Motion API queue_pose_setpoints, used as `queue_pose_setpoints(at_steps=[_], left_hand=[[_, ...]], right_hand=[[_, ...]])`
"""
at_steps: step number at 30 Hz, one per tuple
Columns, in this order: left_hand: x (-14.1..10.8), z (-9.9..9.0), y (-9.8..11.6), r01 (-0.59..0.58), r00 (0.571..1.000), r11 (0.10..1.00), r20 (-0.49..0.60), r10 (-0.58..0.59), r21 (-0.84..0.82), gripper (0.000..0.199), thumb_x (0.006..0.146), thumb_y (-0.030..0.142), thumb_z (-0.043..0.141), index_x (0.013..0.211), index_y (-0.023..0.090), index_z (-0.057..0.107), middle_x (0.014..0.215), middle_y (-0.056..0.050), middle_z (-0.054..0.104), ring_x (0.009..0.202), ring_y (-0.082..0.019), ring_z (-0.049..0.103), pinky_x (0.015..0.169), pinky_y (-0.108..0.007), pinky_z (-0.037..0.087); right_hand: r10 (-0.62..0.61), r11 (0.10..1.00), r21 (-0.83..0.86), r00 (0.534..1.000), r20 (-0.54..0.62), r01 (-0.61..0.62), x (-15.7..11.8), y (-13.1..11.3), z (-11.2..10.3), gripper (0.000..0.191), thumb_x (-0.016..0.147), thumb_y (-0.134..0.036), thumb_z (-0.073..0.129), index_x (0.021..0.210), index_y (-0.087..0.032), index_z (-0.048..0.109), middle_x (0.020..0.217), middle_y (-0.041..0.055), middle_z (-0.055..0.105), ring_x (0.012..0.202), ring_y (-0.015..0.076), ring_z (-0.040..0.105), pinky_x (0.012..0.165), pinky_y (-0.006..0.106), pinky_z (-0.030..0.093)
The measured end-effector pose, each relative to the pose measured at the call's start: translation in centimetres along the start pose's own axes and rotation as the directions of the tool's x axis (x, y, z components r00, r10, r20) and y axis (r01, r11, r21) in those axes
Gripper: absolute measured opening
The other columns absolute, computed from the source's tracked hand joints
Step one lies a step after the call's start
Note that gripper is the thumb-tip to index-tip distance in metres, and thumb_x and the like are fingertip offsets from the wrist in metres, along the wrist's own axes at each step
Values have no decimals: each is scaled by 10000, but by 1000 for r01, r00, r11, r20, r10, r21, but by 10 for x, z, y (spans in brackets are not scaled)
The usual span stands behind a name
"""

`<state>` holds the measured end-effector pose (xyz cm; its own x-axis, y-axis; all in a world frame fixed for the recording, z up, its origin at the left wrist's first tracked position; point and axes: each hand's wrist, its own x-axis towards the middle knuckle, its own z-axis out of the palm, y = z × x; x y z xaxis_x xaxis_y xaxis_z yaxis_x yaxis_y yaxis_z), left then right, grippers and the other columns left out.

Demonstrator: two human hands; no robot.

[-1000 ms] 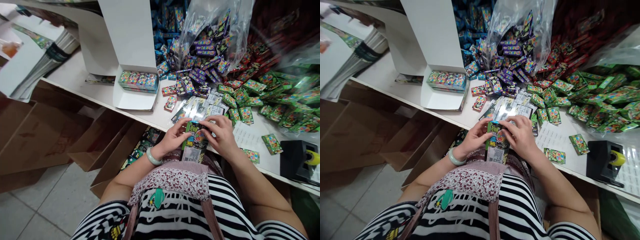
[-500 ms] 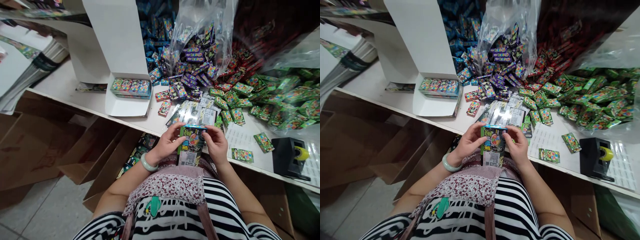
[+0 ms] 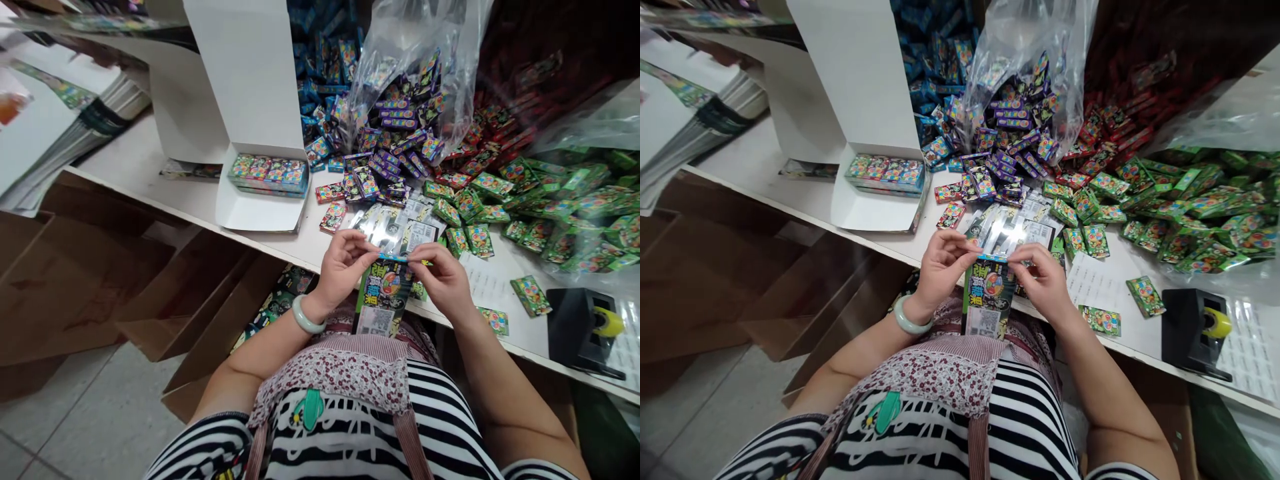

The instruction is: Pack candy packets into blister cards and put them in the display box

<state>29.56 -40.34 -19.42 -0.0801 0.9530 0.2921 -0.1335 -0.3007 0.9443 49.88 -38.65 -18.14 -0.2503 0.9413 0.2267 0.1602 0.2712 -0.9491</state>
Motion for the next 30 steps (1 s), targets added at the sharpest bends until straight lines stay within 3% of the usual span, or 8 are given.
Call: queue_pose_setpoints(at_steps=[3, 8, 14, 20, 24, 30], left_hand=[[2, -4, 0, 10, 999, 999, 45, -12, 46, 201, 859, 297, 741, 1012, 207, 646, 884, -15, 702, 832, -116, 691, 778, -253, 578], [13, -7, 10, -91, 989, 983, 130, 70, 161, 135, 819, 293, 770, 852, 181, 702, 819, -12, 646, 778, -102, 628, 679, -213, 538], [25, -5, 22, -5, 989, 989, 147, -16, 145, 105, 811, 218, 731, 777, 163, 649, 751, 3, 648, 689, -89, 603, 611, -207, 501], [26, -18, 22, 63, 964, 989, 249, -96, 136, 164, 810, 288, 729, 768, 170, 623, 766, -10, 629, 709, -105, 587, 629, -238, 504], [26, -24, 22, 82, 941, 989, 318, -117, 120, 174, 834, 308, 704, 770, 175, 612, 781, -16, 608, 733, -110, 569, 661, -259, 490], [32, -24, 27, 54, 910, 981, 395, -125, 187, 118, 829, 252, 670, 792, 185, 580, 791, -11, 598, 717, -109, 547, 647, -251, 475]], right_hand=[[-52, 998, -33, 998, 46, 54, 2, -4, 1, 91, 839, -286, 709, 819, -235, 636, 946, 44, 654, 870, 167, 630, 638, 280, 523], [133, 991, -14, 990, 55, -133, 15, -14, 5, 208, 794, -395, 737, 839, -219, 636, 831, 22, 661, 711, 143, 600, 588, 276, 483], [262, 964, 21, 956, 133, -267, 31, -25, 7, 325, 724, -481, 780, 737, -198, 620, 705, 7, 651, 600, 122, 552, 529, 260, 420], [177, 983, 20, 962, 207, -185, 31, -30, 9, 364, 766, -547, 751, 720, -205, 635, 733, 26, 664, 679, 151, 601, 600, 287, 479], [81, 997, -11, 978, 190, -80, 24, -30, 8, 316, 821, -510, 723, 742, -214, 647, 784, 35, 660, 747, 162, 618, 651, 298, 494], [119, 990, -101, 972, 205, -99, 26, -35, 8, 261, 846, -433, 707, 731, -211, 630, 732, 16, 622, 642, 140, 577, 559, 278, 451]])
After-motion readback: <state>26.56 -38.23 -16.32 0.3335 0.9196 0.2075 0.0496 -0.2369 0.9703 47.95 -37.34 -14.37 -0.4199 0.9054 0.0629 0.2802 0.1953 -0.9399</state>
